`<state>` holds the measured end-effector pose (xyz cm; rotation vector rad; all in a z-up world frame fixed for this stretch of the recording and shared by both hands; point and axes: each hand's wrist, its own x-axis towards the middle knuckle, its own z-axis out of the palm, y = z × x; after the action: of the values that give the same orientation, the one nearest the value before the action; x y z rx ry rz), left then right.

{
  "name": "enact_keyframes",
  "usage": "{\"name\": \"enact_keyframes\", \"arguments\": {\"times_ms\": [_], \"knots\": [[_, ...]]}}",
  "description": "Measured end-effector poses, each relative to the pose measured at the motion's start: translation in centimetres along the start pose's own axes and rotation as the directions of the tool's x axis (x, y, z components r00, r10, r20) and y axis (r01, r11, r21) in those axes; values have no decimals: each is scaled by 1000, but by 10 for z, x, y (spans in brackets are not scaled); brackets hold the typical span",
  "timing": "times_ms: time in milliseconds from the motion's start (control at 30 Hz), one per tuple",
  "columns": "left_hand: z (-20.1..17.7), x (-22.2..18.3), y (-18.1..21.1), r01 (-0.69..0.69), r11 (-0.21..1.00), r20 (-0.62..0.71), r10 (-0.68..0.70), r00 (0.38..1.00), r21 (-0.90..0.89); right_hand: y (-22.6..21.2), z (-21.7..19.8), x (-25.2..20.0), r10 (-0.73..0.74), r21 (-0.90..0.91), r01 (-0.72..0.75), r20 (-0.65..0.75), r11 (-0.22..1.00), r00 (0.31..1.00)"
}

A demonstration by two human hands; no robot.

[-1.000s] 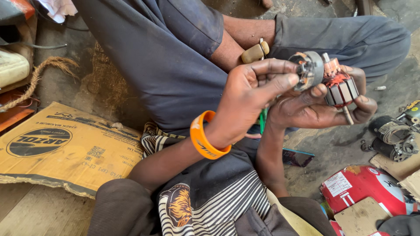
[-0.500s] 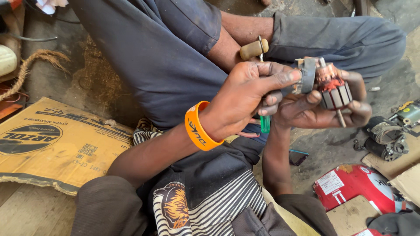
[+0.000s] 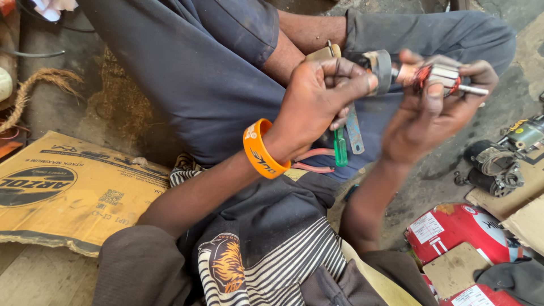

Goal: The person sits on the floor and uses a metal file to scrape the commutator of a small electric motor. They rotate the motor by hand and file different sections of the commutator, then inspect the component.

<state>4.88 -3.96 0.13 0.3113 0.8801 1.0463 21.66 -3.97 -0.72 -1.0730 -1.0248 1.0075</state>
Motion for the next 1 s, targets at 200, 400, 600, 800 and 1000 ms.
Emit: {"name": "enact_keyframes", "arguments": {"times_ms": [200,400,600,800,1000], "knots": [[-25,8,-12,-602,285,474,407,781,746,-38,-77,-27,699,-559,-480,282,676,657],[-45,-1,-23,-770,22,770,-57,636,638,-37,-84,-75,590,-393,-543,0,742,807],[-50,-3,-49,-801,243,835,-107,539,548,-53,-90,-77,543,-177,-540,-35,823,839],[-56,9,-55,-746,416,832,-47,553,520,-45,-77,-88,540,-300,-526,-41,796,841],[-56,7,-57,-701,441,801,-76,593,561,-58,-69,-106,502,-463,-469,-58,752,863]]}}
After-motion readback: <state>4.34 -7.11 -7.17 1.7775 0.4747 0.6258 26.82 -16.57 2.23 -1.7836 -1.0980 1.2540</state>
